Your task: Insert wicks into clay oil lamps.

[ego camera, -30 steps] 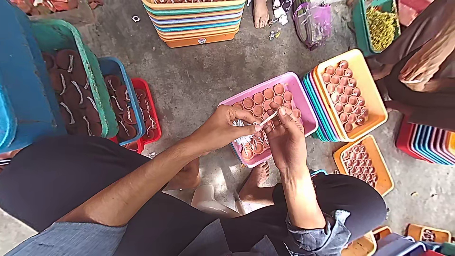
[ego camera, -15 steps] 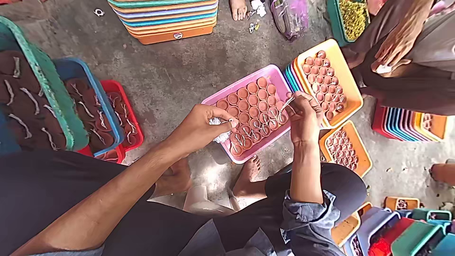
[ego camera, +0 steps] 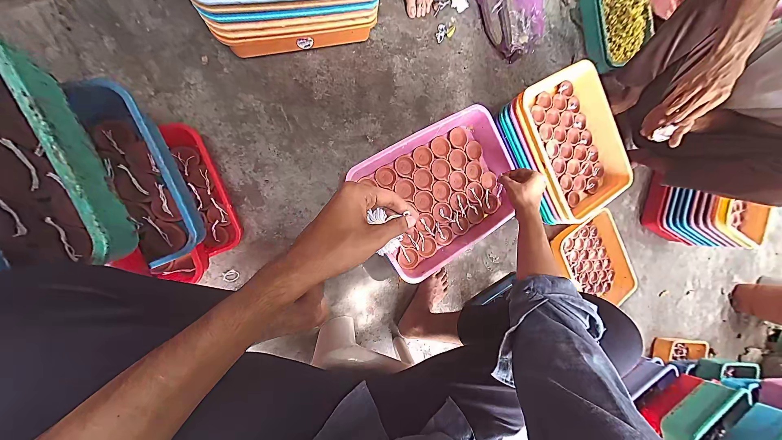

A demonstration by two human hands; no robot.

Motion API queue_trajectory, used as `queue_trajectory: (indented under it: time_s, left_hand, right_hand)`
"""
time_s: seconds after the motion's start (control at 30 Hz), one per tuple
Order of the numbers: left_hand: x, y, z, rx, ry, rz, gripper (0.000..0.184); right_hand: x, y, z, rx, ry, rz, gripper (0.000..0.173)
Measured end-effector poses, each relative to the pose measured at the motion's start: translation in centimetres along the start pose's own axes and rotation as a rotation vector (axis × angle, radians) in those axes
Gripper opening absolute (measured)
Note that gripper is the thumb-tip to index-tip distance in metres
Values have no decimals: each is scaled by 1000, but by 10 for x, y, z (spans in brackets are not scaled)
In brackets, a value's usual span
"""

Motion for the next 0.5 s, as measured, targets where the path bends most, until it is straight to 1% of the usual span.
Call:
queue_trajectory:
  time_s: [0.17, 0.27, 0.4, 0.5]
  left_hand:
    - [-4, -1, 4, -19, -28, -18, 12]
    - [-7, -1, 7, -33, -32, -39, 12]
    - [-8, -1, 8, -34, -62, -30, 12]
    - [-8, 0, 8, -33, -90, -36, 12]
  right_hand:
    - [-3, -13, 14, -99, 195, -19, 22]
    - [-3, -20, 22, -119, 340, 16, 22]
    - [-5, -22, 28, -143, 471, 95, 28]
    - [-7, -24, 37, -166, 516, 93, 36]
Point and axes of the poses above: each hand's wrist, its own y-axis away from the middle knuckle, its own z-axis out of the palm, x = y × z, the point moved 10 cm from there along -y, towards the middle knuckle, and after that the axes turned 4 degrees about y, right-handed, at the moved point
